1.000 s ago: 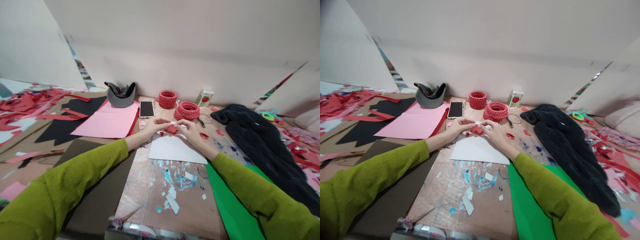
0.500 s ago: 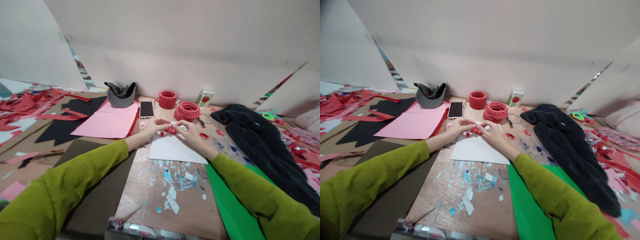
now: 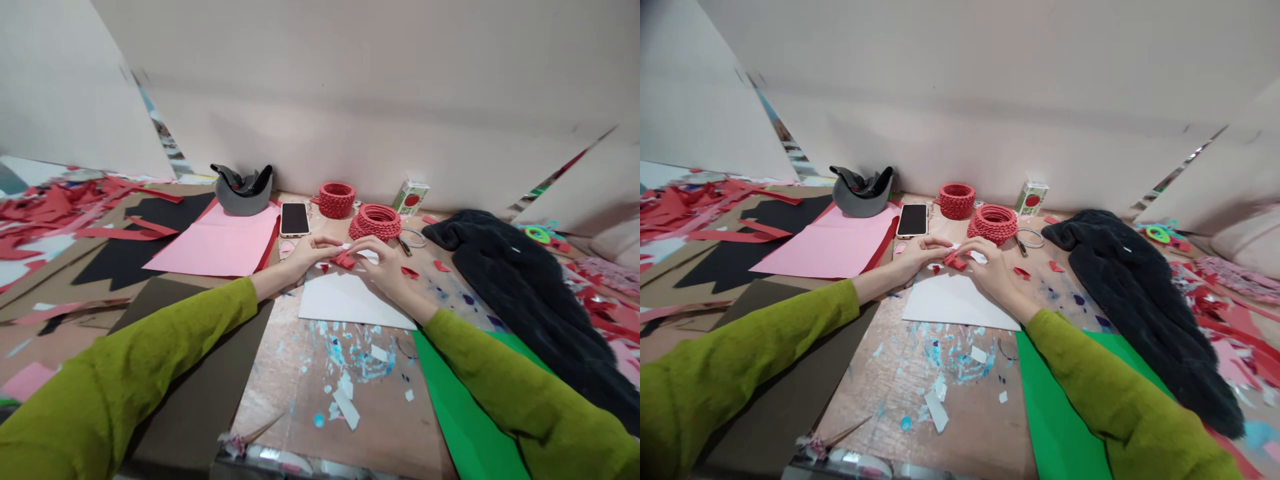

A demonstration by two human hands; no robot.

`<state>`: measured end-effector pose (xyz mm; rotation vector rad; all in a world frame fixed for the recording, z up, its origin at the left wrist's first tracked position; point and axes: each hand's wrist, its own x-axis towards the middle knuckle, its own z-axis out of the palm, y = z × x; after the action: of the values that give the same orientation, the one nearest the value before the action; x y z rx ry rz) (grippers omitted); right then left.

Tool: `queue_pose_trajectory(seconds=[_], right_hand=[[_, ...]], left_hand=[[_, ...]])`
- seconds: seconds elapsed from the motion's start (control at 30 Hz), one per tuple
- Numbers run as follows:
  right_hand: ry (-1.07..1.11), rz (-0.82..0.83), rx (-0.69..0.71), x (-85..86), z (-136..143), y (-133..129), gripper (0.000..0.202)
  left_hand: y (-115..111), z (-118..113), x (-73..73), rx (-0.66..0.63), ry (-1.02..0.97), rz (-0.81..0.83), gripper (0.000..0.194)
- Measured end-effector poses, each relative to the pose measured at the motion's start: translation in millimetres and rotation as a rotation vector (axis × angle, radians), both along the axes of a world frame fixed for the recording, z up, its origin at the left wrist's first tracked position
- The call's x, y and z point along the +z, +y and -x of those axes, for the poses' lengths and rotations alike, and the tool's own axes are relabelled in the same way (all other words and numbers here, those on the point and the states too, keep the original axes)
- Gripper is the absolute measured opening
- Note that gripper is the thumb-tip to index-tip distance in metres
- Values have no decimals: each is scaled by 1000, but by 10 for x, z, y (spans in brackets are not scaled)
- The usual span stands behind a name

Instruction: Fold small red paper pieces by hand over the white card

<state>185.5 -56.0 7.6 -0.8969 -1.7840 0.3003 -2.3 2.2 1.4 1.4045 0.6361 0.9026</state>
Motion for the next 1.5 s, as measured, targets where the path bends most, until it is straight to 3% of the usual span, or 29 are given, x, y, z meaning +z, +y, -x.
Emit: queue_pose_trajectory(seconds=[0.37,0.63,1.07,1.23,1.33,1.5], right_hand=[[-123,9,-41,18,21,-23,14],[-67,161,-79,64,55,-47,2],[18,240,-100,20,4,-4,16],[-159,209,-155,60,42,-34,30],[-304,155,-192,59,67,-42,30],[-360,110,-175,39,78,-51,28]], left_hand=[[5,10,-29,-41,35,-69,38],[-29,-5,-37,-19,70,-134,37],[-72,-19,-11,-55,8,-137,35],[-58,-1,-5,-60,25,-97,38],[-49,0,-5,-66,82,-126,36],[-15,-17,-53,-119,73,-165,33]])
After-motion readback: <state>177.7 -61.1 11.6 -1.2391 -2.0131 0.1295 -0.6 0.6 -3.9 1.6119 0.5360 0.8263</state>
